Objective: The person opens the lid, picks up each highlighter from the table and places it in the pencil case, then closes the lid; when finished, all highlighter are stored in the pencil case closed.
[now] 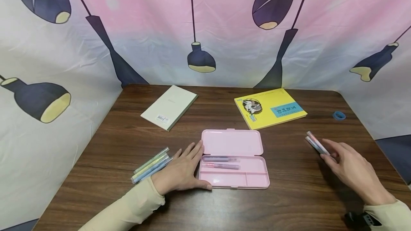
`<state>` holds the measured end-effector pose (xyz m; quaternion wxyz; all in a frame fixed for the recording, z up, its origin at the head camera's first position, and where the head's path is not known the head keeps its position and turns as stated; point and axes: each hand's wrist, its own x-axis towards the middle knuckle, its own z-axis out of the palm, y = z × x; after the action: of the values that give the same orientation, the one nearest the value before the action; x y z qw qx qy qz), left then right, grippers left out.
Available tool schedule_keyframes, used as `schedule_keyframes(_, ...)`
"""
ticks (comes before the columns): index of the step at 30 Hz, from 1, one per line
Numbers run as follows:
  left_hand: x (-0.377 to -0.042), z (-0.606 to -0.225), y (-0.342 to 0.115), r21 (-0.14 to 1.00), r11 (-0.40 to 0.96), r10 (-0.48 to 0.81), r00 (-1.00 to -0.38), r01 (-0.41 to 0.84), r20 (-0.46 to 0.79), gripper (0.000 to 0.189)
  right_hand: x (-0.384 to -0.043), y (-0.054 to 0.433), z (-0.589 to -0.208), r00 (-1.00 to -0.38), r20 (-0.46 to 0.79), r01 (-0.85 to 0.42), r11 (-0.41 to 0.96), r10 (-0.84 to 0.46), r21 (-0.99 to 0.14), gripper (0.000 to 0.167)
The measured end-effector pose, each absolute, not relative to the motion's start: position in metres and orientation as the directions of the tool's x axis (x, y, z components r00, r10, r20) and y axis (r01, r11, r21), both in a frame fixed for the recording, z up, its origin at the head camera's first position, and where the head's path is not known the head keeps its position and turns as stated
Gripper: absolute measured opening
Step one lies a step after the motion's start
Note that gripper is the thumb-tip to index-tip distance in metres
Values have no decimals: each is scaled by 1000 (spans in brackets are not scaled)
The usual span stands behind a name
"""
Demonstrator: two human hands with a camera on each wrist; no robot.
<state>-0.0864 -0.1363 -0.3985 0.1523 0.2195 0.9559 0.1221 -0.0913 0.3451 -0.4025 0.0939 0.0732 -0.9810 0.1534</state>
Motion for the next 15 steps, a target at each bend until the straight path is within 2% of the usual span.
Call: schedule_keyframes(15, -87, -400, -136, 302, 875, 454, -857, 377, -245, 122, -95, 349, -411, -975, 170, -186, 941, -142, -282, 48)
